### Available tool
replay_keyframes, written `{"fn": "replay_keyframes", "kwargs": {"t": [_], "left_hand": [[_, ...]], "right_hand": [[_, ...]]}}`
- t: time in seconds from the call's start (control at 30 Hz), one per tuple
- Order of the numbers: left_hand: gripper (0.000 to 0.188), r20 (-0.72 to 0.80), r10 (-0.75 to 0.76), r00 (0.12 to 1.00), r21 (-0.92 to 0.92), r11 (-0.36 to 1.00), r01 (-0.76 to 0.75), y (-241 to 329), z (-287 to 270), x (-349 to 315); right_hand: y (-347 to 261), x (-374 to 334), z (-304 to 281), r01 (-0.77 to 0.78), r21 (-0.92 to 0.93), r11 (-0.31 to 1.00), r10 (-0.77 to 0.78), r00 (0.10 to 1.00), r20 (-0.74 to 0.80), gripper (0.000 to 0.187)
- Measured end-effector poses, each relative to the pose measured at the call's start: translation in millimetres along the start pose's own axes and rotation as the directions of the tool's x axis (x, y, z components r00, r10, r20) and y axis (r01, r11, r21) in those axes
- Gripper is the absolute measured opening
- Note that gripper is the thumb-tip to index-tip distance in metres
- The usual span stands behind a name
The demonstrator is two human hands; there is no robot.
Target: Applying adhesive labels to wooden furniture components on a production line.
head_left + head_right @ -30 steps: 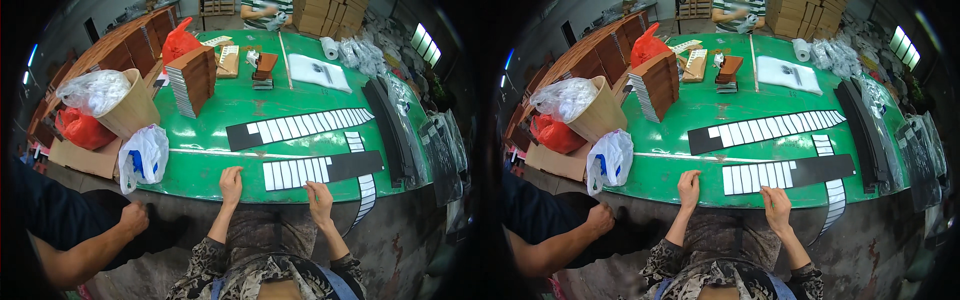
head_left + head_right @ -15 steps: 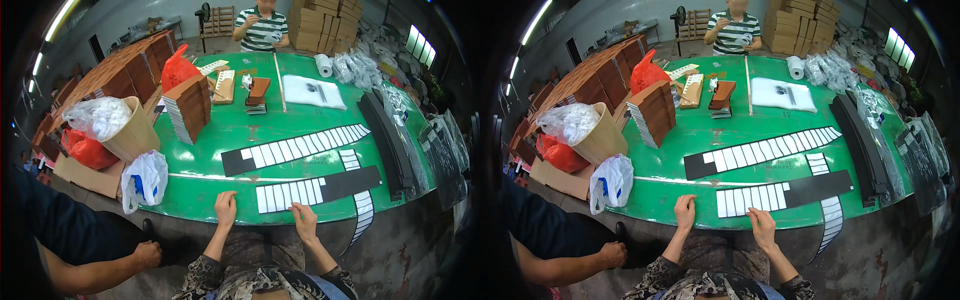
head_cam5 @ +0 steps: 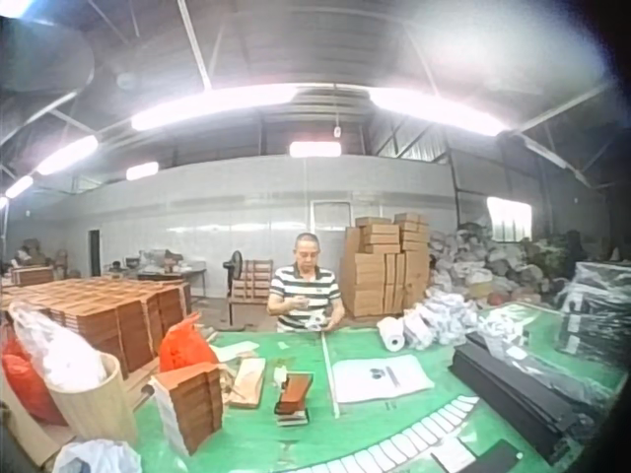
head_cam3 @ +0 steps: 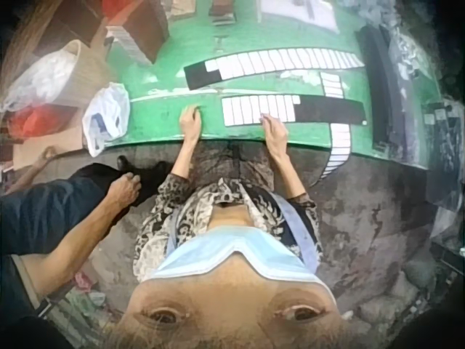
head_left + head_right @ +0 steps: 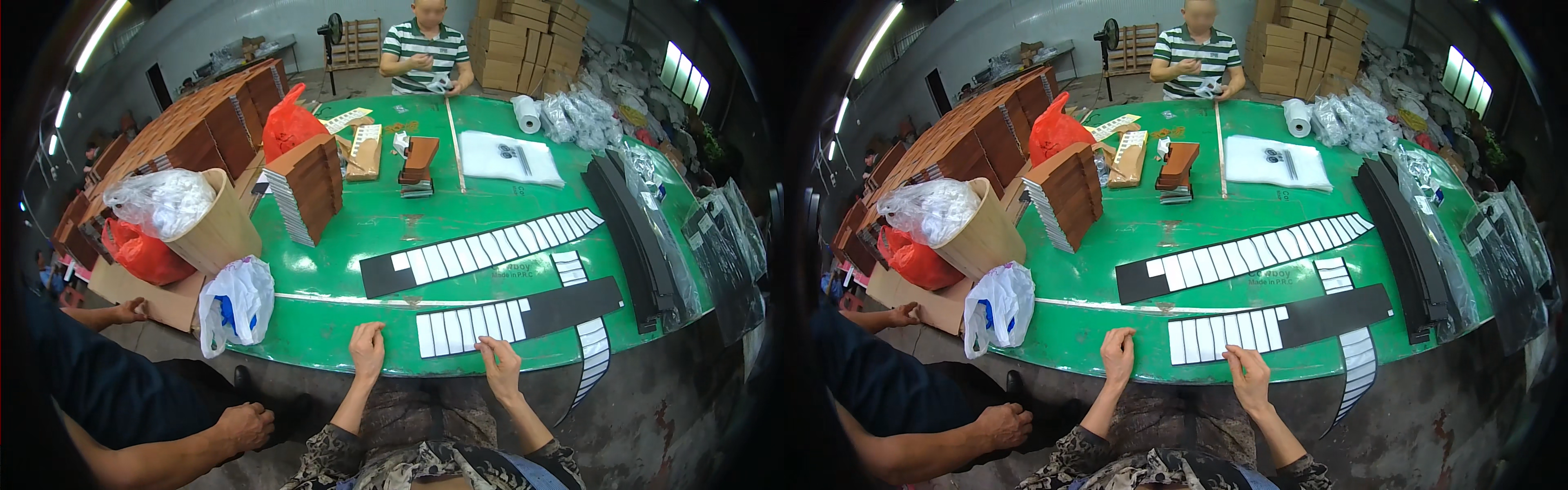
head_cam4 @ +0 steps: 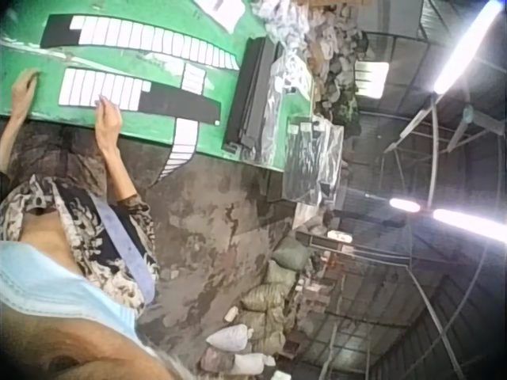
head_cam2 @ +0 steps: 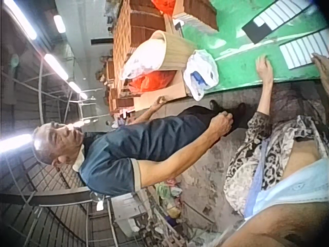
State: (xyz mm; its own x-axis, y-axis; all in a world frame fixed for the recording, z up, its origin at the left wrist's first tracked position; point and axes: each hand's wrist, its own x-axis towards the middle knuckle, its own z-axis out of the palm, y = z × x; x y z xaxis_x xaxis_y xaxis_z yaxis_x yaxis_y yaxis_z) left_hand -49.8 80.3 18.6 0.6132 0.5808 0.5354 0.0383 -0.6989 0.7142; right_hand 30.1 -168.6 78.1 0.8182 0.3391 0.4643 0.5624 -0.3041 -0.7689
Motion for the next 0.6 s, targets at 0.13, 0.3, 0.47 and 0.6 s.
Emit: {"fn": "replay_keyframes", "kwargs": {"t": [0.13, 0.3, 0.47, 0.6], "left_hand": [[0.012, 0.000, -0.008, 1.000, -0.010, 1.000, 0.008, 1.7, 0.3, 0.4], [0.013, 0.023, -0.028, 0.999, -0.011, 1.000, 0.028, 3.2, -2.8, 0.7], [0.013, 0.024, -0.045, 0.999, -0.024, 0.999, 0.046, 3.6, -2.4, 1.3], [0.013, 0.054, -0.073, 0.996, -0.031, 0.997, 0.075, 5.0, -3.9, 2.1]], "right_hand": [[2.1, 5.1, -1.9, 0.011, -0.012, 1.000, -0.011, 1.000, -0.001, 0.014], [6.9, 11.1, -4.8, -0.013, -0.030, 0.999, 0.013, 1.000, -0.008, 0.014], [15.8, 17.4, 2.4, -0.022, -0.049, 0.999, 0.023, 1.000, 0.011, 0.014], [13.0, 30.7, 5.6, -0.011, -0.022, 1.000, 0.012, 1.000, 0.029, 0.013]]}}
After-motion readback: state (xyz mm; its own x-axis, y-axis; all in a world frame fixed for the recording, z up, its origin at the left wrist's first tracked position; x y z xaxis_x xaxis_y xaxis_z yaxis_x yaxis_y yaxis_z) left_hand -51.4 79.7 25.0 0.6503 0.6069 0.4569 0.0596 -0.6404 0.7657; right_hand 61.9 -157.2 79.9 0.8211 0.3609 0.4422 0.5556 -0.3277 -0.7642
